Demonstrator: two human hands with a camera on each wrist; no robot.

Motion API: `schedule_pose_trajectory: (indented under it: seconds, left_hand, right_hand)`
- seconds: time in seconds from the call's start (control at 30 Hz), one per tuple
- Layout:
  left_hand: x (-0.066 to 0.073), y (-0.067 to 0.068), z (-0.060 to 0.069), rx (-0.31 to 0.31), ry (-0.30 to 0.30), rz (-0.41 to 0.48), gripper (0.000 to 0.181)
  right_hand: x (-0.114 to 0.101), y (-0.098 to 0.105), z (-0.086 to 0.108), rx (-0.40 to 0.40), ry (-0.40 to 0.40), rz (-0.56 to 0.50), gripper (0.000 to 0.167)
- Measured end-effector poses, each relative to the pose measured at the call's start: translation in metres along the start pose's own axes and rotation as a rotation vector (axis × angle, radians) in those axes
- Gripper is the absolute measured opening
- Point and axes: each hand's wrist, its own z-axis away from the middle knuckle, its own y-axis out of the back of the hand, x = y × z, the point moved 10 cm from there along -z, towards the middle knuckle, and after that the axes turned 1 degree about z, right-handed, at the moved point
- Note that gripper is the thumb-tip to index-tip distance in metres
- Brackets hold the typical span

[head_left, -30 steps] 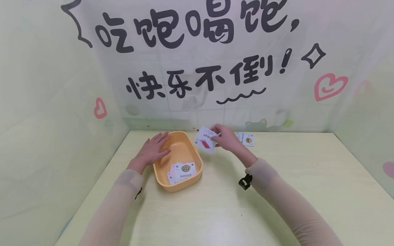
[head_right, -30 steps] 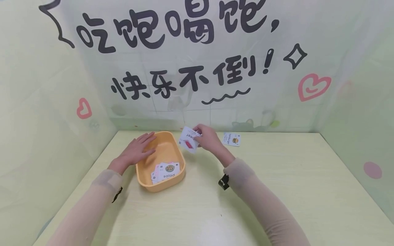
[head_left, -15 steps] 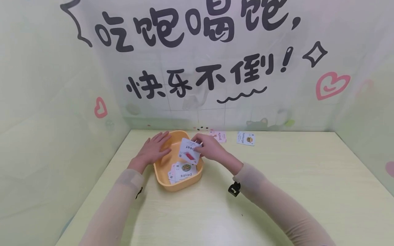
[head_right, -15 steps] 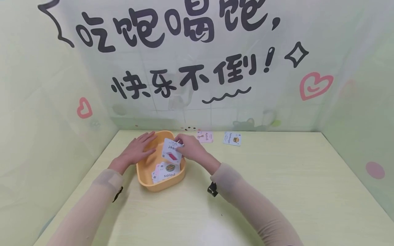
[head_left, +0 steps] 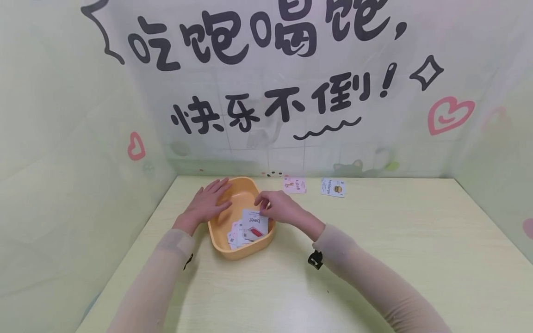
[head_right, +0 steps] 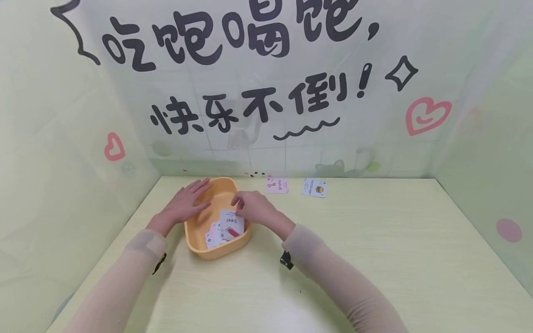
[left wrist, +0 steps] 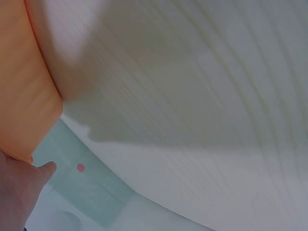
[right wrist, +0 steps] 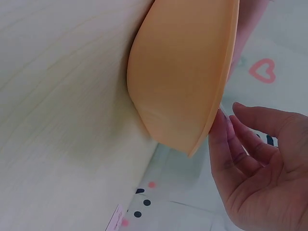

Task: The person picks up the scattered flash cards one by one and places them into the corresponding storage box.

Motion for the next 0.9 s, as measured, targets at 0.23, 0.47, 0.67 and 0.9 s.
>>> schedule_pose_trajectory:
  seconds: [0.23,0.47,0.67,0.9]
  left_hand:
    - [0.001,0.001,0.0,0.002,-0.006,-0.002,0.068]
    - [0.001,0.0,0.001,0.005,-0.008,-0.002,0.068]
    - [0.002,0.001,0.0,0.005,-0.009,-0.009,0.068]
    - [0.001,0.0,0.001,0.0,0.002,0.0,0.068]
  right_hand:
    - [0.007,0.01,0.002,0.022,0.002,-0.029,0.024]
    - [0.017,0.026,0.003,0.053,-0.014,-0.009,0.021]
    - [0.033,0.044,0.006,0.096,-0.022,0.023,0.021]
    - [0.059,0.066,0.008,0.131,-0.076,0.073,0.024]
